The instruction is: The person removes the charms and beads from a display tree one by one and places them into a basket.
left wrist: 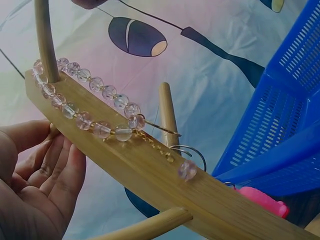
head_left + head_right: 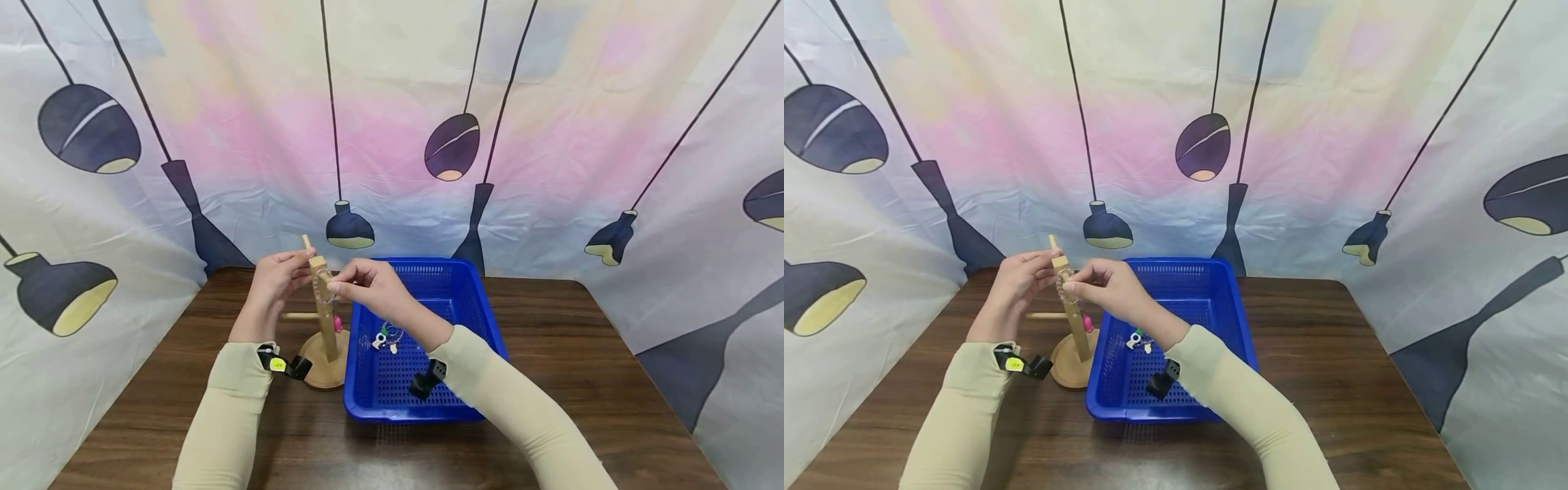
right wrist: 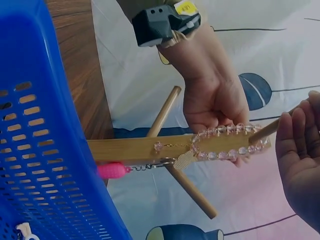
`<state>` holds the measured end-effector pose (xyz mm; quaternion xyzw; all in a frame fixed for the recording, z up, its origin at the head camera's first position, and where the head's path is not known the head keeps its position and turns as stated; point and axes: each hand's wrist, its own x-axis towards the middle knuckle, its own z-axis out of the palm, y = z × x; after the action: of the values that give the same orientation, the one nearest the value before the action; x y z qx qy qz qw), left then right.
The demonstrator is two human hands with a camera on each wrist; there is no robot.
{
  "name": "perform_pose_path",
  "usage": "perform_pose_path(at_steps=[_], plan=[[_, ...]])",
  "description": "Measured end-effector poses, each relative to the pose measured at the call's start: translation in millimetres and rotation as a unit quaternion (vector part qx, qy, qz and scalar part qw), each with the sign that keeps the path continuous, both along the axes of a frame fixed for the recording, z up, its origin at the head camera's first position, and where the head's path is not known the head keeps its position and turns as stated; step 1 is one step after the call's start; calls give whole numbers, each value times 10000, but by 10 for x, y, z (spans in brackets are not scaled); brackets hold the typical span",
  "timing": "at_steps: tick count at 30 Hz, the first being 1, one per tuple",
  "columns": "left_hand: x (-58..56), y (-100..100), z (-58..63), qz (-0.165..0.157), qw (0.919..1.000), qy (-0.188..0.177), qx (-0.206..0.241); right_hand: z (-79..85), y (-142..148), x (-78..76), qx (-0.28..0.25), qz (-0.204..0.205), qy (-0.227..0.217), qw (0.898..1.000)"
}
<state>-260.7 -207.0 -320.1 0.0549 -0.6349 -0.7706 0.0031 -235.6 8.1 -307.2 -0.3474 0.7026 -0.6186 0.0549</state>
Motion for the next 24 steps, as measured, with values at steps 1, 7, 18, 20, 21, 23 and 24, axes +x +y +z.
perform_pose_path(at_steps=[1, 7, 18, 20, 21, 23, 24], plan=[[-5, 7, 3, -10, 10000, 8, -19, -1, -9, 7, 6, -10, 29, 10000], [-31, 33, 7, -151, 9997, 86, -164, -3, -64, 53, 28, 60, 172, 9998], [-64, 38, -4, -382, 9979, 164, -499, 13, -115, 117, -19, 2, 394, 9992], [-61, 34, 9, -433, 9970, 171, -625, 16, -121, 135, 1, -41, 412, 9991], [-61, 29, 13, -455, 9960, 184, -744, 18, -127, 144, 17, -65, 436, 9990], [-48, 18, 26, -470, 9928, 221, -1075, 17, -139, 159, 36, -95, 475, 9988], [-35, 11, 31, -456, 9909, 260, -1239, 15, -145, 165, 56, -116, 504, 9986]])
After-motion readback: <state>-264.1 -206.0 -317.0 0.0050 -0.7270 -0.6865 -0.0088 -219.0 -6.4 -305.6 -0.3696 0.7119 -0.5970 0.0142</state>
